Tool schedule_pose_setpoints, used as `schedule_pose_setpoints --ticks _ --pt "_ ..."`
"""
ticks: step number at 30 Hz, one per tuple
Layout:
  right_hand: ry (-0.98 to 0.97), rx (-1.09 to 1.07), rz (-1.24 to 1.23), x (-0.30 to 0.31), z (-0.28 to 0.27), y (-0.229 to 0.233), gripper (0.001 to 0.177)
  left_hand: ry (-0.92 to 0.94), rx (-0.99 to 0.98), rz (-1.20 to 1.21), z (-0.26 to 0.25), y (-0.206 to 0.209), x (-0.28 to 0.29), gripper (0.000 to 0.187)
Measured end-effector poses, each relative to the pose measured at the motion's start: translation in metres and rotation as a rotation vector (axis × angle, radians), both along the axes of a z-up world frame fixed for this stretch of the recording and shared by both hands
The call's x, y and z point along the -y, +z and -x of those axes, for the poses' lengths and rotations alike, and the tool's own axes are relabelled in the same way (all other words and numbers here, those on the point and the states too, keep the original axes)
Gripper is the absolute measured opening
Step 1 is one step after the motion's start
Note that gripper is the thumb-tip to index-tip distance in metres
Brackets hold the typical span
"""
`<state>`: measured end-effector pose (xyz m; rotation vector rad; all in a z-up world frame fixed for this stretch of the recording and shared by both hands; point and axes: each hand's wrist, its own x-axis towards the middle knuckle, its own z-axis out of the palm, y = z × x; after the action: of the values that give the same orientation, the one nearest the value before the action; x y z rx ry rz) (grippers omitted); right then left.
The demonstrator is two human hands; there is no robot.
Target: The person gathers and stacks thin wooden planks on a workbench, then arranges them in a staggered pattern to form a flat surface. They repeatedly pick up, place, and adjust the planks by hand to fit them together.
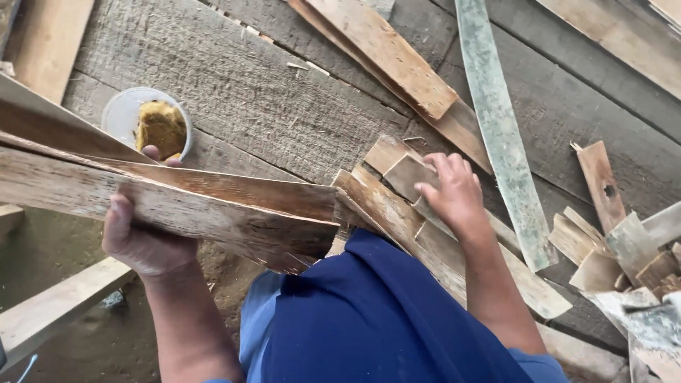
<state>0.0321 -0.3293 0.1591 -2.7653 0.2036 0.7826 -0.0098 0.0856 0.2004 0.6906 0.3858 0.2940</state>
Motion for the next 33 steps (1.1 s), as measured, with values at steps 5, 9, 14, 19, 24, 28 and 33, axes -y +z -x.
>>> schedule_pose_setpoints --ticks 5,9,14,19,24,28,33 --pt "-0.199 0.249 -0.448 0.030 -0.022 0.032 0.019 -0.061 0.027 -0.055 -0.009 0.011 0.029 0.074" --pt "-0.265 0.337 -0.565 0.056 -0.029 0.063 0.020 -0.236 0.052 -0.169 -0.009 0.012 0.056 0.059" --pt "0.046 0.702 -0.726 -0.004 -0.025 0.127 0.029 -0.471 0.199 -0.533 -0.004 -0.012 0.110 0.037" --pt "0.421 0.956 -0.705 -0.100 -0.016 0.100 0.048 -0.569 -0.053 -0.001 0.008 -0.035 0.156 0.047" --pt "0.347 0.890 -0.577 -0.092 0.015 0.111 0.041 -0.421 -0.133 -0.172 0.015 -0.010 0.149 0.044" --pt "0.098 0.820 -0.356 0.055 0.046 0.013 0.024 -0.397 0.260 -1.210 0.031 -0.090 0.067 0.073" --pt "-0.157 0.191 0.028 0.141 0.104 -0.074 0.054 -0.270 -0.342 0.096 0.017 -0.083 0.044 0.057"
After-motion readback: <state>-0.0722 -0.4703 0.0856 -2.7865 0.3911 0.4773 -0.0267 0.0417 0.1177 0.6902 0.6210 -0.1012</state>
